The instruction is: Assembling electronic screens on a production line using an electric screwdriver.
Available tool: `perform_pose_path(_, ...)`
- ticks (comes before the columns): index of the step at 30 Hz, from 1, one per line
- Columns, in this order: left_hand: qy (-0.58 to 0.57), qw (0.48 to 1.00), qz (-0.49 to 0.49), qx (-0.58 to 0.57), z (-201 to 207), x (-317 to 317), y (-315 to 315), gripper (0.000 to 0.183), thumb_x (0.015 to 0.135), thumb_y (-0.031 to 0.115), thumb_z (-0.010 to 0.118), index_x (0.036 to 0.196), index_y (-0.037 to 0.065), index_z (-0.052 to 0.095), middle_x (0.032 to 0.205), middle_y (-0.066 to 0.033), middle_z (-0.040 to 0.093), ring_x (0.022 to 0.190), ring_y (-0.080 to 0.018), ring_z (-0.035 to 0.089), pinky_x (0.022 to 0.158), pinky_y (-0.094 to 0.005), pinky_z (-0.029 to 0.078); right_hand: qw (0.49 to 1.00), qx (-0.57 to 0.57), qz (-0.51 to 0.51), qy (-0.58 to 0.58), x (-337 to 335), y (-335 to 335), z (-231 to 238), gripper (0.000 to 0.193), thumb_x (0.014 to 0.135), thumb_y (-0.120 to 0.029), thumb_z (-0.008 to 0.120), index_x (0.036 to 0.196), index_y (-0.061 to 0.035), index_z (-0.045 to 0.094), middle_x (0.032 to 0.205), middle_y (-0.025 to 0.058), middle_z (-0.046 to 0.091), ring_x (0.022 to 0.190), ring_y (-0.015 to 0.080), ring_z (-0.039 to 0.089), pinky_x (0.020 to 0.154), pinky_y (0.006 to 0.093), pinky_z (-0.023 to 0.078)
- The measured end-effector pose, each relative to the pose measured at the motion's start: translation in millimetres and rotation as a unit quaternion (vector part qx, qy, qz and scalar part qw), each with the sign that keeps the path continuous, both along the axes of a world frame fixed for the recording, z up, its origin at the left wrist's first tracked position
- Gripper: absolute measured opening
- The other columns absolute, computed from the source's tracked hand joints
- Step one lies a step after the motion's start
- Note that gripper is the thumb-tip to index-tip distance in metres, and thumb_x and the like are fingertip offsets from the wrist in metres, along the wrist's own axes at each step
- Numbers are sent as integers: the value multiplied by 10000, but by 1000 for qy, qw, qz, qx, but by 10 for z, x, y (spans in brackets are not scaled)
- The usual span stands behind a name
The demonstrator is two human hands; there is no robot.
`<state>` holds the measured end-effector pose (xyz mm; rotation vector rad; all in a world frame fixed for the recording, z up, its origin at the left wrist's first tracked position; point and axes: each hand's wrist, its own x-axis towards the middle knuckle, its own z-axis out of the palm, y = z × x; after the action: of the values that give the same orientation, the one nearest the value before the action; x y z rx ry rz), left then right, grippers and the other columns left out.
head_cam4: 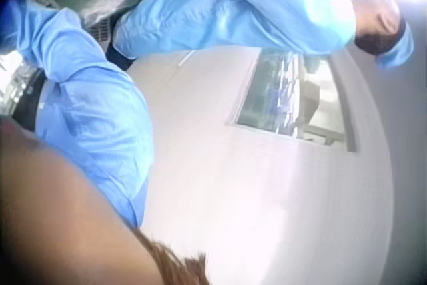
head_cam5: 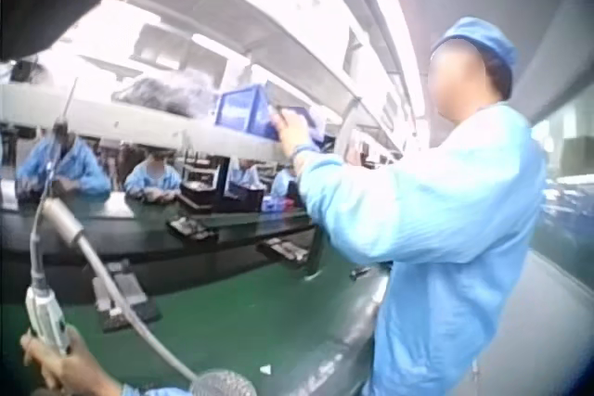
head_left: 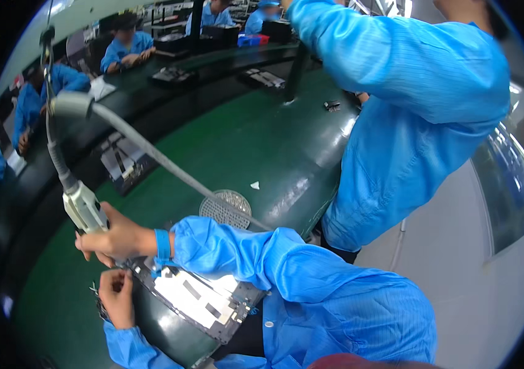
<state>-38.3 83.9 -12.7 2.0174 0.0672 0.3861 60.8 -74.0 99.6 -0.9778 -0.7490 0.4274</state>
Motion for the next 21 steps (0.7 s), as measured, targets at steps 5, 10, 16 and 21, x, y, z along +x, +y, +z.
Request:
perform_pose_path(5, -6, 1000, -4, 20, -14, 49, 4, 87, 886, 43, 759, 919, -10, 697, 807, -24, 641, 690, -85, 551, 646, -248, 457, 1000, 9, -18, -6, 36, 10, -18, 155, 883, -115, 673, 888, 16, 590, 709, 104, 654, 430, 137, 574, 392, 284, 432)
perform_pose_path(10, -58, 995, -4, 83, -61, 8, 23, 68, 920, 39, 695, 915, -28, 700, 873, -84, 650, 718, -140, 607, 655, -281, 489, 999, -4, -20, -39, 7, 68, -47, 154, 892, -130, 663, 879, 9, 598, 712, 101, 656, 431, 126, 564, 403, 283, 439)
perform_pose_path(16, -117, 986, -32, 115, 60, 194, -36, 71, 948, 16, 641, 899, -35, 649, 893, -75, 578, 740, -145, 580, 645, -278, 475, 998, 19, -59, -18, 63, -52, 61, 191, 887, -162, 673, 870, 9, 590, 686, 104, 644, 403, 147, 556, 375, 311, 423)
perform_pose_path(21, -264, 944, -26, 196, 162, -102, 19, 114, 948, 40, 670, 1041, -23, 651, 1039, -116, 623, 873, -248, 645, 791, -335, 533, 1000, 14, -18, 2, -6, 115, -28, 220, 885, -165, 660, 899, 31, 560, 684, 128, 638, 407, 154, 558, 394, 293, 429)
